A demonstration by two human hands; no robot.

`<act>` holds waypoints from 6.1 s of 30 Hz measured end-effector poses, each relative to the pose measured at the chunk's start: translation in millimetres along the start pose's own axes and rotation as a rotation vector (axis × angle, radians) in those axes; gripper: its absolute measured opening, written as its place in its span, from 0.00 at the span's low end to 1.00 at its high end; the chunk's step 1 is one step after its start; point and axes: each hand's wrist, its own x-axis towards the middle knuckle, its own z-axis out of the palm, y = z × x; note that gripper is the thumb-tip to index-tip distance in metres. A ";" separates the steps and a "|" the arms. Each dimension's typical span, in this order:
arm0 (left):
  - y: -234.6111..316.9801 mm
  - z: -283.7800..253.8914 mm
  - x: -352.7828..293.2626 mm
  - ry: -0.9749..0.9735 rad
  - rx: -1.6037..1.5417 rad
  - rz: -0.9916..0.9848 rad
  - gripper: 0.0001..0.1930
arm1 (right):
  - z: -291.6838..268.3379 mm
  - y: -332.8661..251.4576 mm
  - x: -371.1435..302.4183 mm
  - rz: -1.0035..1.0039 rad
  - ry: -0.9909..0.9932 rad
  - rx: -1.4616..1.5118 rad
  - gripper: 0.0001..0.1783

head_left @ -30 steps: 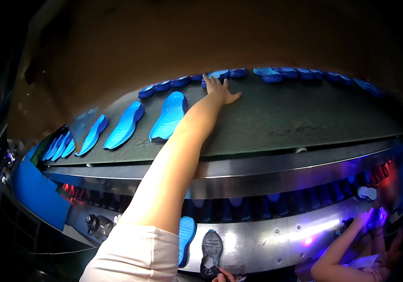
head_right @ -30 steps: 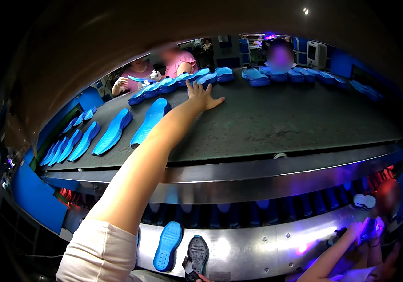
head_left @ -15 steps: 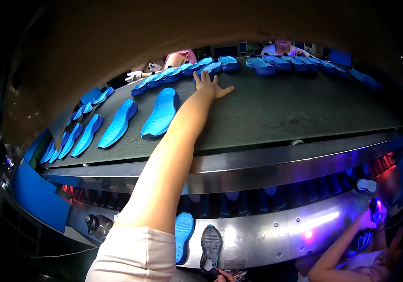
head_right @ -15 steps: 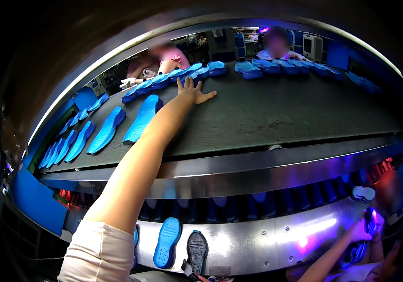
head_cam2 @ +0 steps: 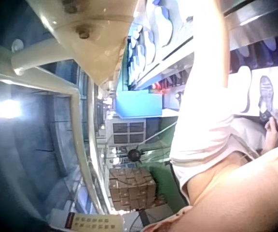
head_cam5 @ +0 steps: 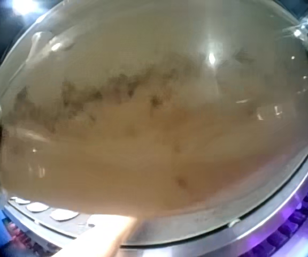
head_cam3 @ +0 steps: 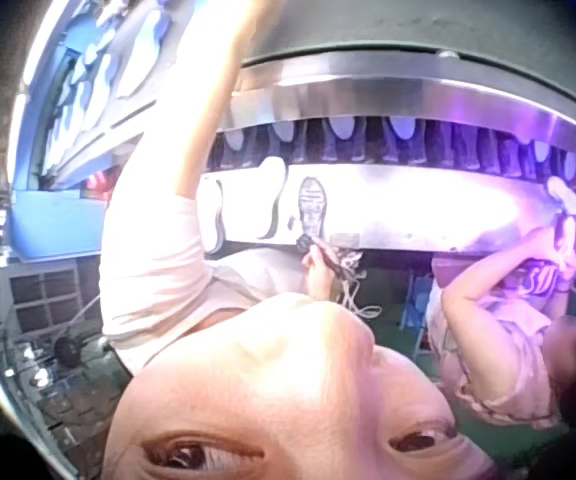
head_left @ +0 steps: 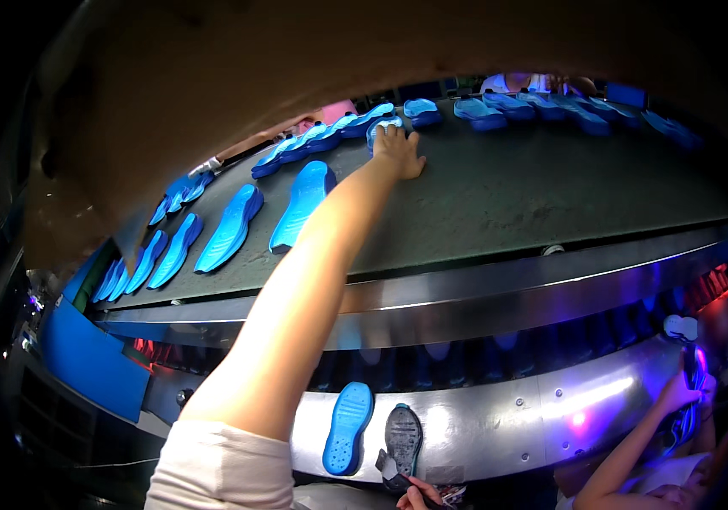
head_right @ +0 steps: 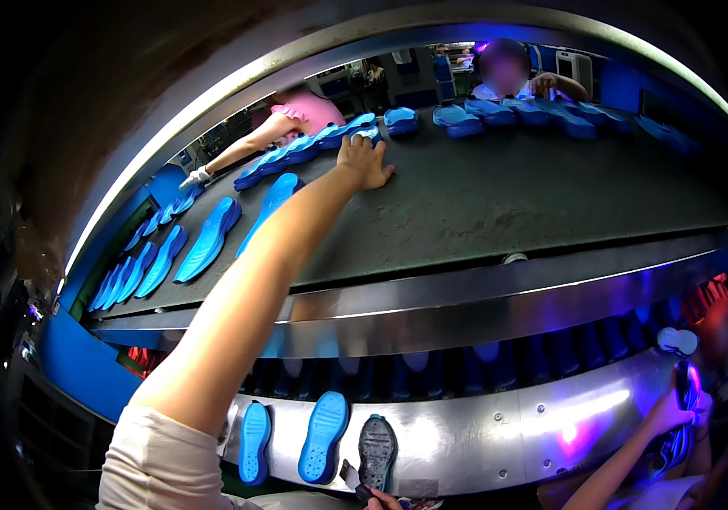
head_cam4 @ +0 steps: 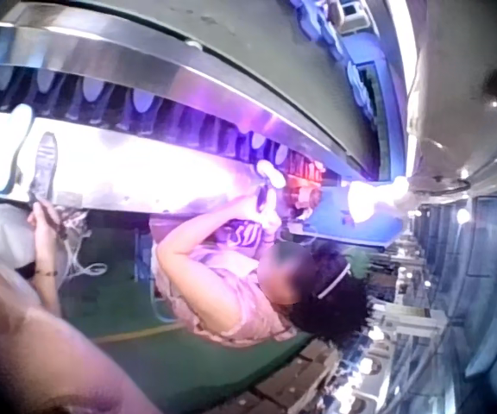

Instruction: The person takes shoe soles, applies adhesive to each sole using a brush applicator tool, and places the soles onto a moving conveyor belt.

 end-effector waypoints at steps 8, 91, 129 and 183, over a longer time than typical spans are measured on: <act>-15.3 -56.7 -80.2 0.063 -0.159 0.176 0.23 | 8.7 -9.4 -0.8 -0.017 -0.102 0.159 0.09; 19.4 -73.8 -442.2 -0.626 -3.014 -0.620 0.50 | 104.6 -165.1 -38.0 -0.815 -0.505 -0.635 0.09; 17.9 -76.0 -445.7 -0.434 -3.099 -0.410 0.47 | 99.8 -115.3 -52.5 -0.296 -0.491 0.256 0.10; 6.5 -20.3 -436.7 -0.704 -3.203 -0.409 0.41 | 82.8 -173.7 -54.0 -0.693 -0.479 -0.624 0.10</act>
